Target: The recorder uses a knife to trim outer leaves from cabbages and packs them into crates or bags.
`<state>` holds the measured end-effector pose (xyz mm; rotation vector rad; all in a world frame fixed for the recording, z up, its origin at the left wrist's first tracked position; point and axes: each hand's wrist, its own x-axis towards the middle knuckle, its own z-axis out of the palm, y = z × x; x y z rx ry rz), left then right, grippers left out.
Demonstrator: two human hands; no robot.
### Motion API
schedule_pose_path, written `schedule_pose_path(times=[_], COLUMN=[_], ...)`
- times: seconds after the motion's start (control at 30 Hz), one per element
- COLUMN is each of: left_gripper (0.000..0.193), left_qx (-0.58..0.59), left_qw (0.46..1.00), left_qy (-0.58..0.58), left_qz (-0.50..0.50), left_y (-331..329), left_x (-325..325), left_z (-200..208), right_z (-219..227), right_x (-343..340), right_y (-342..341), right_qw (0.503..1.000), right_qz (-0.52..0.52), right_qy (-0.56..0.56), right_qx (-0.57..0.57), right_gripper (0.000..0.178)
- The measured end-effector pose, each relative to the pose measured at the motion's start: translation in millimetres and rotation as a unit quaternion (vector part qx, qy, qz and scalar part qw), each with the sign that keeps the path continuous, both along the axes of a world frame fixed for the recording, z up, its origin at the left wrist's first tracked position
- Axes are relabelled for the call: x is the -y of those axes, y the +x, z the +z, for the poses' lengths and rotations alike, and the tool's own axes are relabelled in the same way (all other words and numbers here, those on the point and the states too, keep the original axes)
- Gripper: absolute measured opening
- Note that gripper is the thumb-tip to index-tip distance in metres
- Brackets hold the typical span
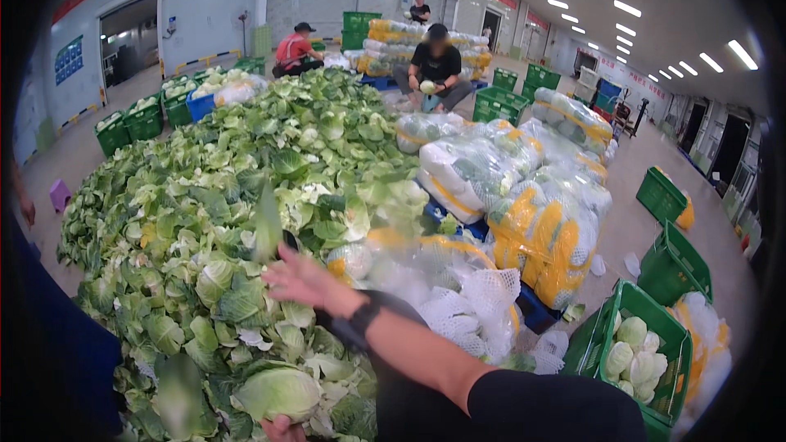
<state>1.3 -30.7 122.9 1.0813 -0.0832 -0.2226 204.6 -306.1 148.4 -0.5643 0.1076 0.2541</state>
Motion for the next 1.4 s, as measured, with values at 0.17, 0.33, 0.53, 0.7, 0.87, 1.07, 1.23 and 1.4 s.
schedule_pose_path(times=[0.17, 0.33, 0.53, 0.7, 0.87, 1.07, 1.23, 1.4], left_gripper=[0.1, 0.089, 0.085, 0.078, 0.057, 0.053, 0.071, 0.072], left_qx=[-0.048, -0.119, -0.22, -0.195, -0.147, 0.004, -0.101, -0.015], left_qw=[0.973, 0.981, 0.956, 0.966, 0.985, 0.975, 0.984, 0.957], left_qy=[-0.22, -0.135, -0.181, -0.15, -0.048, 0.221, 0.106, 0.256], left_qz=[-0.056, -0.077, -0.07, -0.08, -0.072, 0.026, 0.105, 0.136], left_y=[42.8, 42.8, 42.8, 39.6, 20.8, 43.8, 52.5, 27.4], left_x=[-19.7, -23.1, -14.0, -17.6, -58.6, 44.7, -10.0, -35.6], left_z=[-82.3, -108.4, -88.6, -92.6, -100.8, -151.4, -62.3, -9.1], right_z=[65.8, -45.0, -29.7, -34.2, -54.9, -23.3, -89.1, -128.0], right_x=[-13.9, -83.1, -99.4, -84.1, -106.6, -90.6, -113.9, -110.1], right_y=[-38.7, -130.7, -174.8, -170.8, -157.1, -163.9, -132.8, -83.2], right_qw=[0.877, 0.698, 0.712, 0.724, 0.745, 0.692, 0.737, 0.864], right_qz=[0.024, 0.111, 0.092, 0.094, 0.131, 0.037, 0.081, 0.156], right_qy=[-0.461, -0.667, -0.678, -0.656, -0.605, -0.702, -0.61, -0.447], right_qx=[0.134, 0.236, 0.158, 0.19, 0.25, 0.166, 0.28, 0.17], right_gripper=[0.114, 0.105, 0.089, 0.086, 0.085, 0.061, 0.051, 0.058])
